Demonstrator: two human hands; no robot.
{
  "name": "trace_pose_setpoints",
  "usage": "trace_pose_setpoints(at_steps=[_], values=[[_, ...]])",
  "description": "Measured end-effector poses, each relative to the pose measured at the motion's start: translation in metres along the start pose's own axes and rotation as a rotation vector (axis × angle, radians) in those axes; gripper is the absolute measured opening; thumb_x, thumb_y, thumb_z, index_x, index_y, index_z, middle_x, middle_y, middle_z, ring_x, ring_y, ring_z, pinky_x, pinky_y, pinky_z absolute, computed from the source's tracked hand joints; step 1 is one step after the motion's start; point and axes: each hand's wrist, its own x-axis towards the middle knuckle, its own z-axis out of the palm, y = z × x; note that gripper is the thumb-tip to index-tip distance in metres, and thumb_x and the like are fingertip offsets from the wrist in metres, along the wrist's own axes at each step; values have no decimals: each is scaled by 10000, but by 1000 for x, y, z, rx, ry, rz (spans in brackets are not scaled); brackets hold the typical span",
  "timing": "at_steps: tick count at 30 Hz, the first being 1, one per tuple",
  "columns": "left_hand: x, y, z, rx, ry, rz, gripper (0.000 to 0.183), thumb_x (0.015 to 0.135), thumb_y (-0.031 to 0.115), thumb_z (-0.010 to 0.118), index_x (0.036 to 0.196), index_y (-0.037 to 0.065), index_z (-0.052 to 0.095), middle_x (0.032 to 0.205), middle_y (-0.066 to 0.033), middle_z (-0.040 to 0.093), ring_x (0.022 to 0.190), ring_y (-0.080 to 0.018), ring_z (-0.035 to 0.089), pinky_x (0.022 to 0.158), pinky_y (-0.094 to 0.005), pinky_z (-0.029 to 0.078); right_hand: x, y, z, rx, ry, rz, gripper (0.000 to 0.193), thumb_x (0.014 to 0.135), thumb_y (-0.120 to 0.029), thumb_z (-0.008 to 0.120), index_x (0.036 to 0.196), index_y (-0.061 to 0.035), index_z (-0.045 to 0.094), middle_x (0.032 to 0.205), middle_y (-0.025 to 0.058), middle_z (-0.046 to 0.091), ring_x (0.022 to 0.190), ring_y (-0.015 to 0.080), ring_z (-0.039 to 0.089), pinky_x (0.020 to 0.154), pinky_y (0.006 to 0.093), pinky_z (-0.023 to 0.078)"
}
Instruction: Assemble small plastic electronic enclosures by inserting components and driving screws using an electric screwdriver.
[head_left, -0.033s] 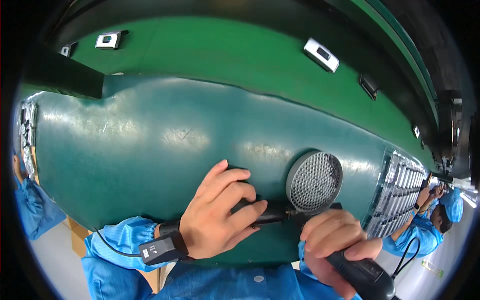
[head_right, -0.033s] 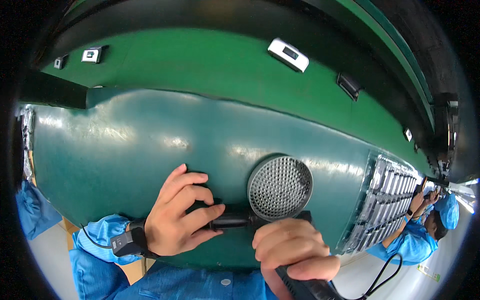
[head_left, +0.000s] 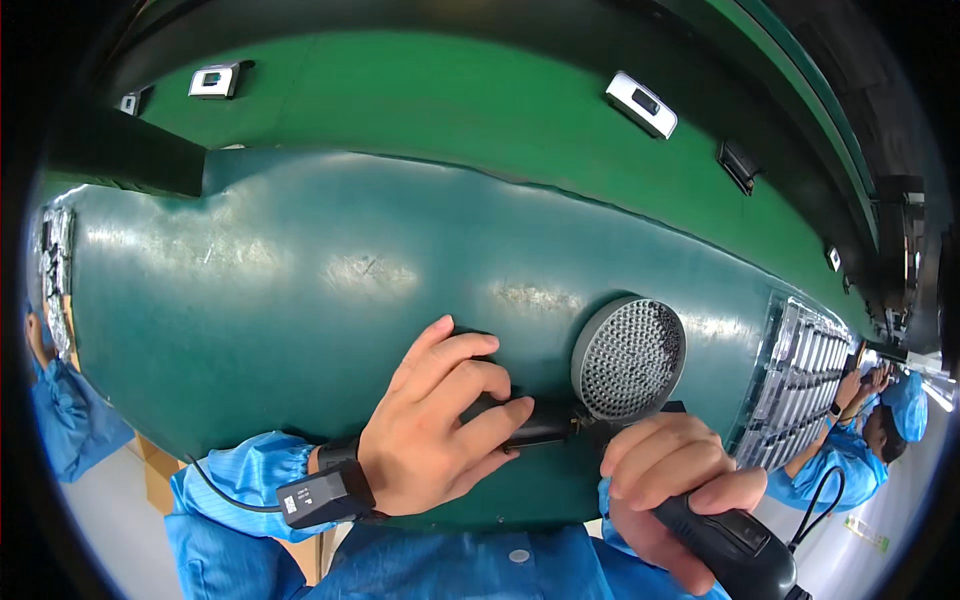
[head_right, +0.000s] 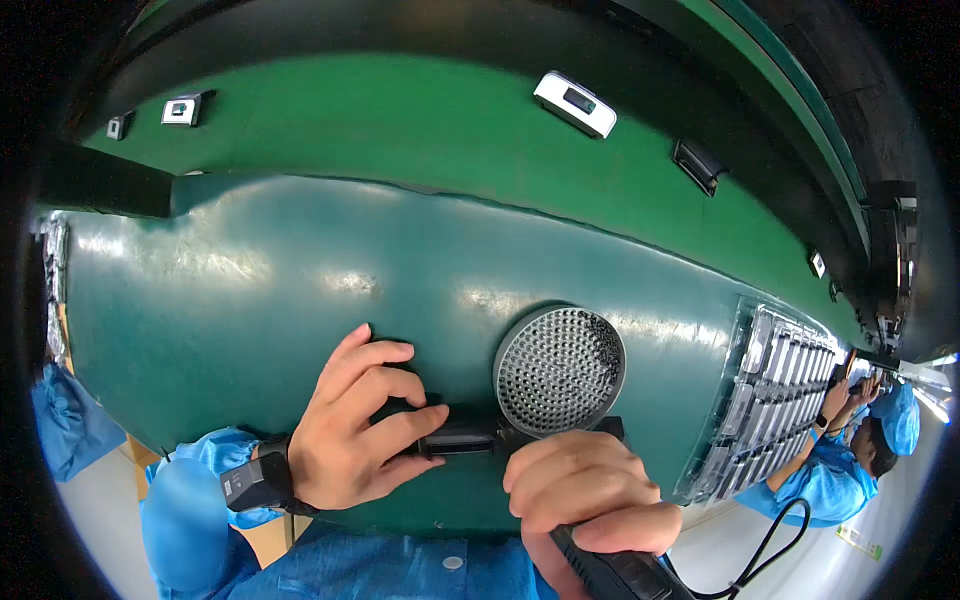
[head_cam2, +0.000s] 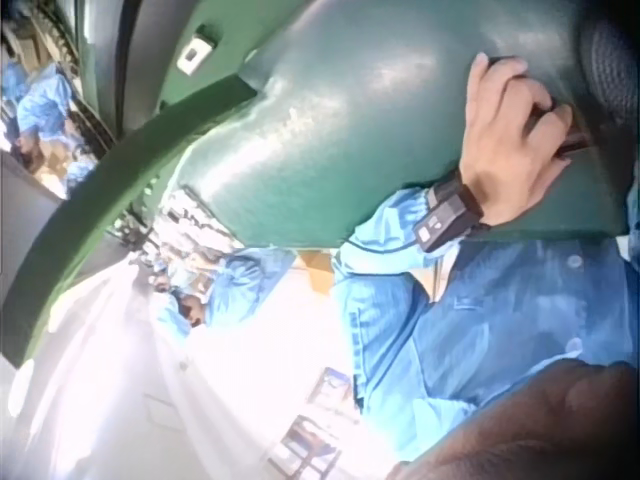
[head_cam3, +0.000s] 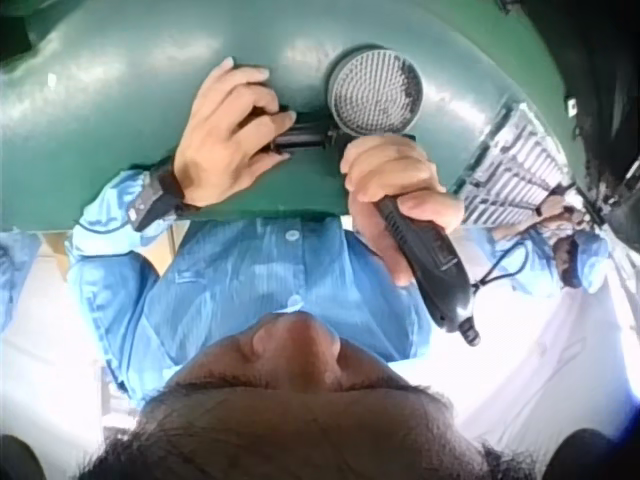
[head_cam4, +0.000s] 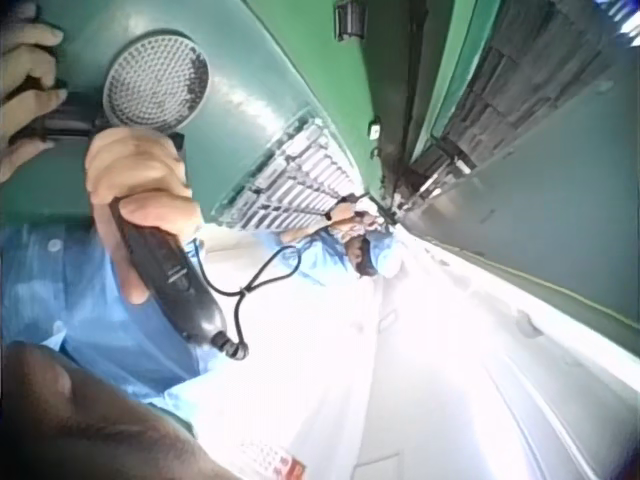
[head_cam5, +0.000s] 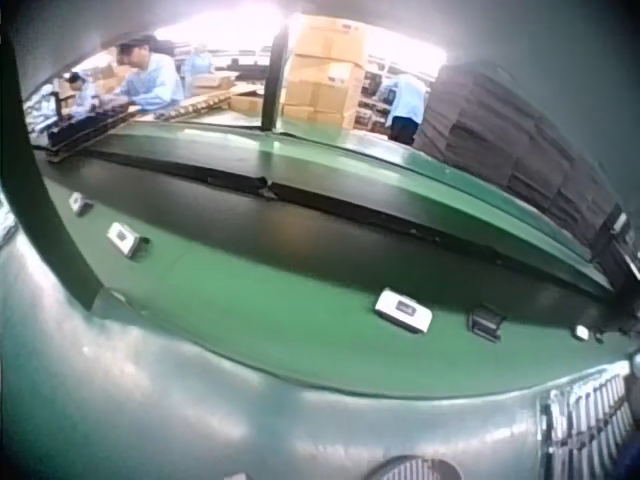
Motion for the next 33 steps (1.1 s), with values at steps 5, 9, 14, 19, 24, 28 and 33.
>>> trace_pose_setpoints(at_steps=[5,9,14,19,24,28,33], values=[[-2,4,0,-3,-24,-29,520,574,150,935,1065,101,770,1068,-44,604,1266,-356,568,1143,-641,382,-10,2,5,-131,-23,-35,631,953,-581,699,1119,-19,464,721,123,635,510,225,614,450,373,554],[-3,-2,4,-6,-8,-13,510,556,166,955,1032,97,787,1050,-41,606,1270,-361,572,1152,-649,366,-10,1,1,-85,51,8,605,967,-561,689,1127,-21,469,740,125,639,509,233,613,464,367,557],[-6,2,2,19,4,-7,527,549,168,961,1041,100,785,1049,-51,608,1263,-373,575,1154,-659,366,3,-24,-19,-80,222,-11,639,967,-625,652,1222,-71,459,743,84,570,545,191,567,460,325,495],[-5,1,4,26,5,4,533,546,173,962,1045,104,786,1043,-57,608,1261,-373,577,1149,-664,373,2,-19,-32,-132,283,47,669,970,-655,618,1241,-68,445,755,128,629,557,237,621,485,387,546],[-4,0,5,23,8,6,524,543,179,961,1031,102,787,1032,-59,608,1260,-373,578,1150,-665,374,-2,-13,-33,-129,259,40,700,965,-659,622,1248,-46,435,775,144,633,558,242,613,504,398,550],[-3,0,5,27,3,4,518,544,182,959,1026,102,788,1030,-57,607,1259,-372,578,1153,-664,372,-2,-9,-34,-113,262,62,713,959,-663,629,1249,-40,438,787,149,633,571,248,618,521,404,550],[-3,1,6,28,17,17,515,548,184,957,1028,103,789,1030,-58,605,1254,-372,581,1152,-660,378,0,-7,-36,-122,221,73,711,952,-659,645,1226,-34,447,784,142,628,573,245,618,521,400,543]])
